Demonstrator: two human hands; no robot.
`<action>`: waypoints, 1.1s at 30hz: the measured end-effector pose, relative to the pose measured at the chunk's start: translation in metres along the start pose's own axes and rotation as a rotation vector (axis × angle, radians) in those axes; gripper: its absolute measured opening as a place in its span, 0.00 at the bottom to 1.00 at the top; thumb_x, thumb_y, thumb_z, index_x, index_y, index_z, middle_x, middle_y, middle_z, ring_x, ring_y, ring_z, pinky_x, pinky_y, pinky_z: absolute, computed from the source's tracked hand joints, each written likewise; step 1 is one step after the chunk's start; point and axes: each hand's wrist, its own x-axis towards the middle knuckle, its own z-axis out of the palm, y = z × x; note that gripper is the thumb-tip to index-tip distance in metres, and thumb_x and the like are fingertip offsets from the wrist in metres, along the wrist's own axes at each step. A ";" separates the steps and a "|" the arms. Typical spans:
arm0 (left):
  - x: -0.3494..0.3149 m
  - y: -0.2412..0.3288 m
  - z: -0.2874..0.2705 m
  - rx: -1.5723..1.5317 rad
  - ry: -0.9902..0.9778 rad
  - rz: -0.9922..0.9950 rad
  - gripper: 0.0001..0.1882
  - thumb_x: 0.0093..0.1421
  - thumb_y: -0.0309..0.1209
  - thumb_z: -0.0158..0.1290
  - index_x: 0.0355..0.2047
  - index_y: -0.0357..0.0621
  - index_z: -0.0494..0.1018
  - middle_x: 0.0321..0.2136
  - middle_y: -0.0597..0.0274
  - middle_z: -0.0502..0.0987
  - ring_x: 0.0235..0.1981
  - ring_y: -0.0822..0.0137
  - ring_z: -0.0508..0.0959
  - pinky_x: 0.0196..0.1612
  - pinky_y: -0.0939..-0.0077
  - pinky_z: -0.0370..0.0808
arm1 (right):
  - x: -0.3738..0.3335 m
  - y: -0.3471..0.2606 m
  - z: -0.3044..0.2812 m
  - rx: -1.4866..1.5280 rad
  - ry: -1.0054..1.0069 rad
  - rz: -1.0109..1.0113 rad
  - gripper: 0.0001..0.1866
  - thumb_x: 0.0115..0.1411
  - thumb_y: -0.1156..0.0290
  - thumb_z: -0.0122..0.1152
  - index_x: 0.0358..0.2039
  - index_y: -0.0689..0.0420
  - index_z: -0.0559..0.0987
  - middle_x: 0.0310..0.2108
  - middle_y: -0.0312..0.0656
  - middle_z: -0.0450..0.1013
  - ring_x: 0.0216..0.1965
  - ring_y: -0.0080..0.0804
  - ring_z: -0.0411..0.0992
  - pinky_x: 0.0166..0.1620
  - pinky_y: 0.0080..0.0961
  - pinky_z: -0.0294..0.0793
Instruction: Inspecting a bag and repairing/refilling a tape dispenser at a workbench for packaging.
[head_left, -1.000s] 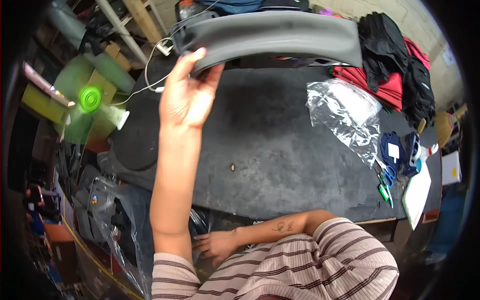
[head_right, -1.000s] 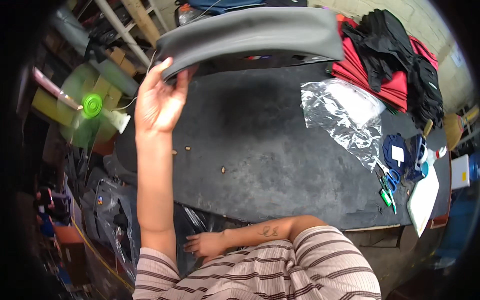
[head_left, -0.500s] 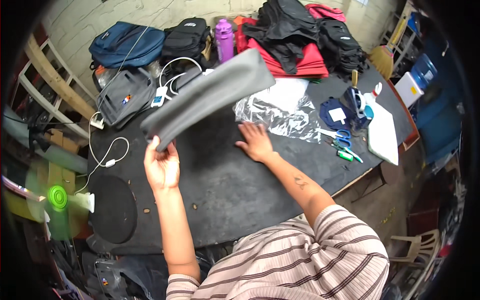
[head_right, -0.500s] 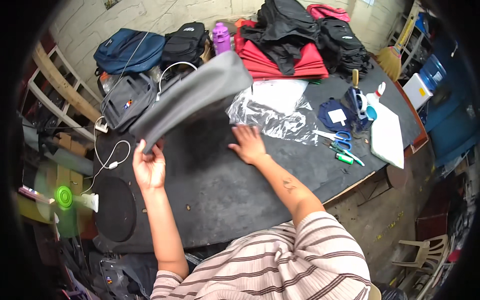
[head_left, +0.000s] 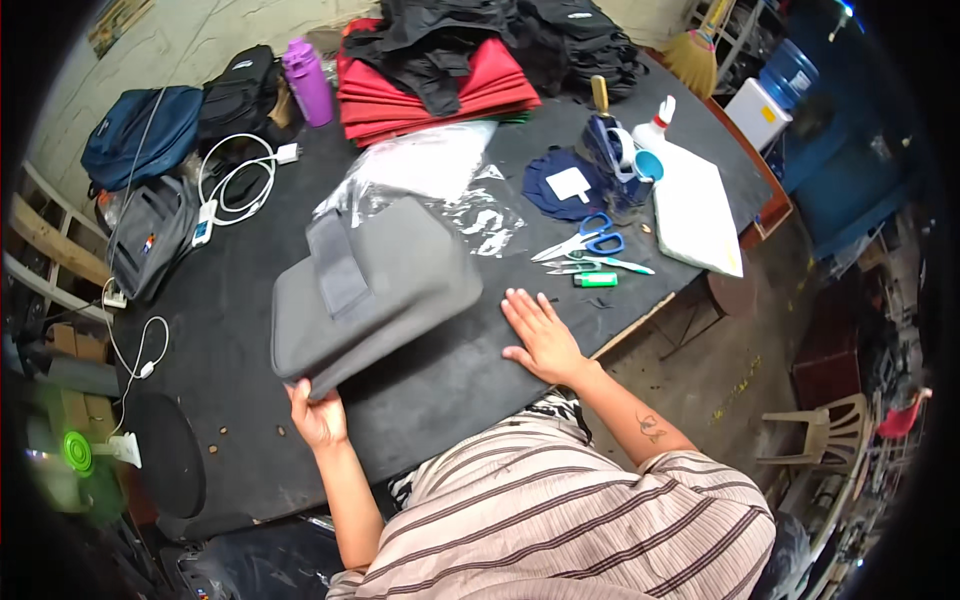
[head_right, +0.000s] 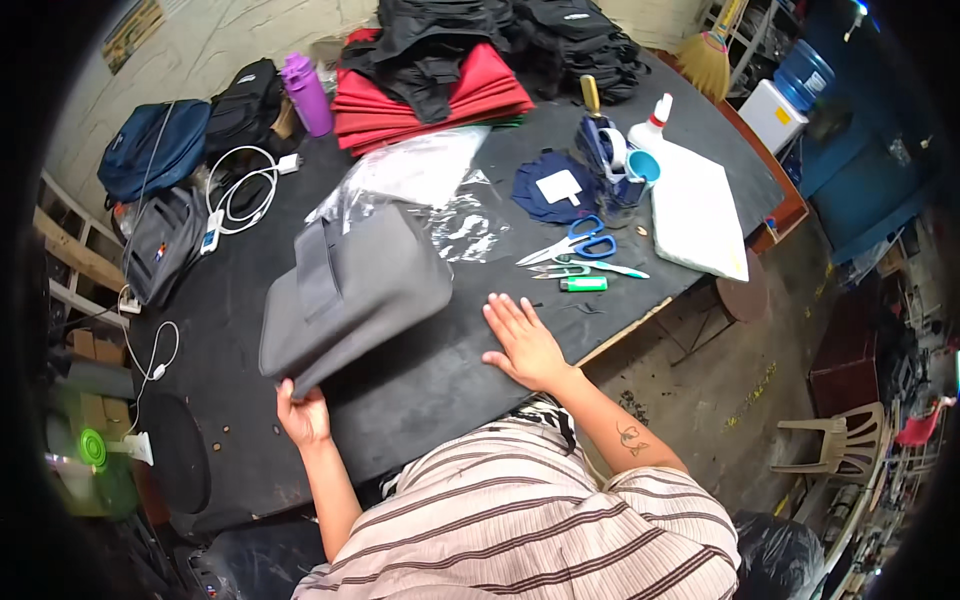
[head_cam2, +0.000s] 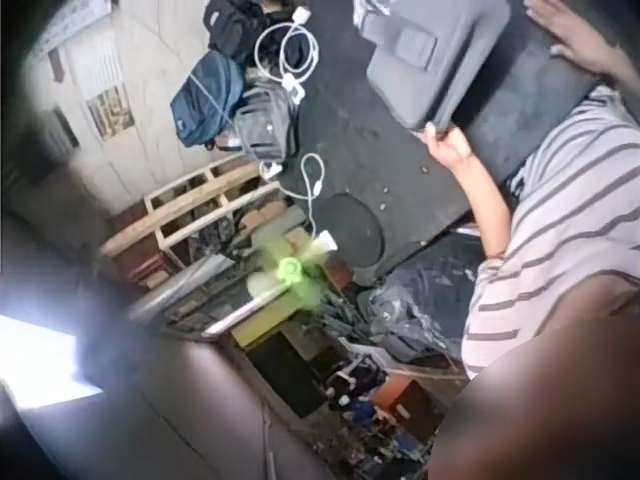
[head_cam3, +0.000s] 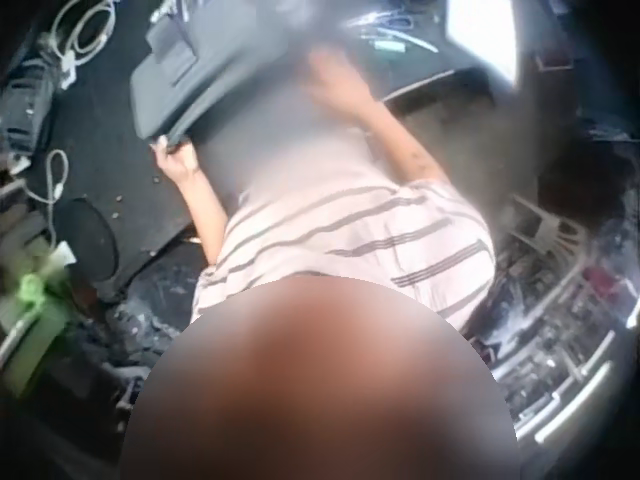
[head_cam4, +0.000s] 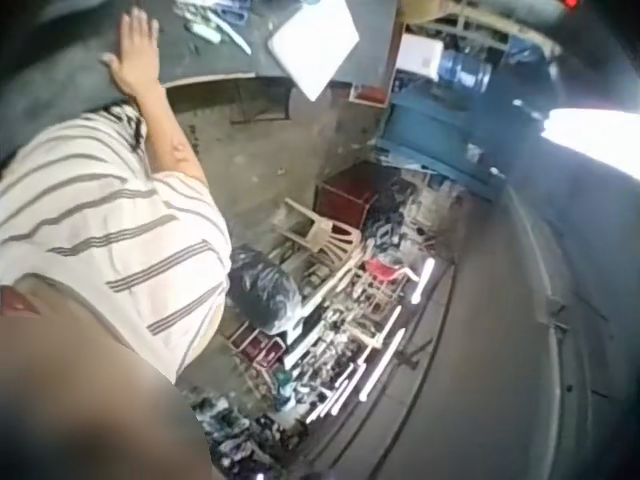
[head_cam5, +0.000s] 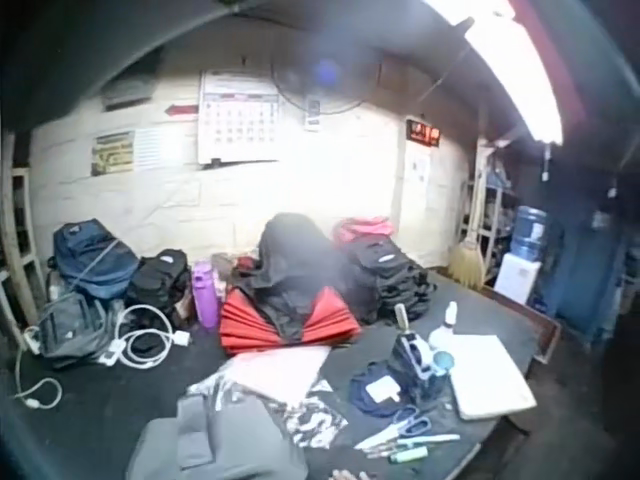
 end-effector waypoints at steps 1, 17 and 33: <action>-0.006 -0.003 -0.005 0.134 -0.039 -0.008 0.37 0.50 0.19 0.47 0.62 0.48 0.53 0.57 0.58 0.63 0.58 0.60 0.63 0.60 0.61 0.61 | -0.007 0.004 -0.008 0.019 -0.030 -0.017 0.38 0.59 0.49 0.49 0.62 0.60 0.55 0.64 0.48 0.49 0.65 0.43 0.47 0.65 0.44 0.42; -0.031 -0.018 -0.028 0.272 0.069 -0.126 0.40 0.46 0.15 0.41 0.63 0.50 0.52 0.56 0.63 0.63 0.54 0.65 0.66 0.55 0.68 0.63 | -0.005 0.077 -0.024 -0.127 -0.013 0.133 0.35 0.55 0.37 0.44 0.62 0.35 0.60 0.64 0.52 0.46 0.65 0.48 0.46 0.62 0.57 0.40; -0.035 -0.016 -0.029 0.276 0.061 -0.130 0.38 0.50 0.16 0.43 0.63 0.50 0.51 0.57 0.64 0.62 0.54 0.65 0.65 0.56 0.67 0.63 | -0.045 0.063 -0.023 -0.101 0.070 0.348 0.39 0.58 0.46 0.48 0.63 0.59 0.54 0.64 0.48 0.50 0.65 0.43 0.48 0.64 0.45 0.43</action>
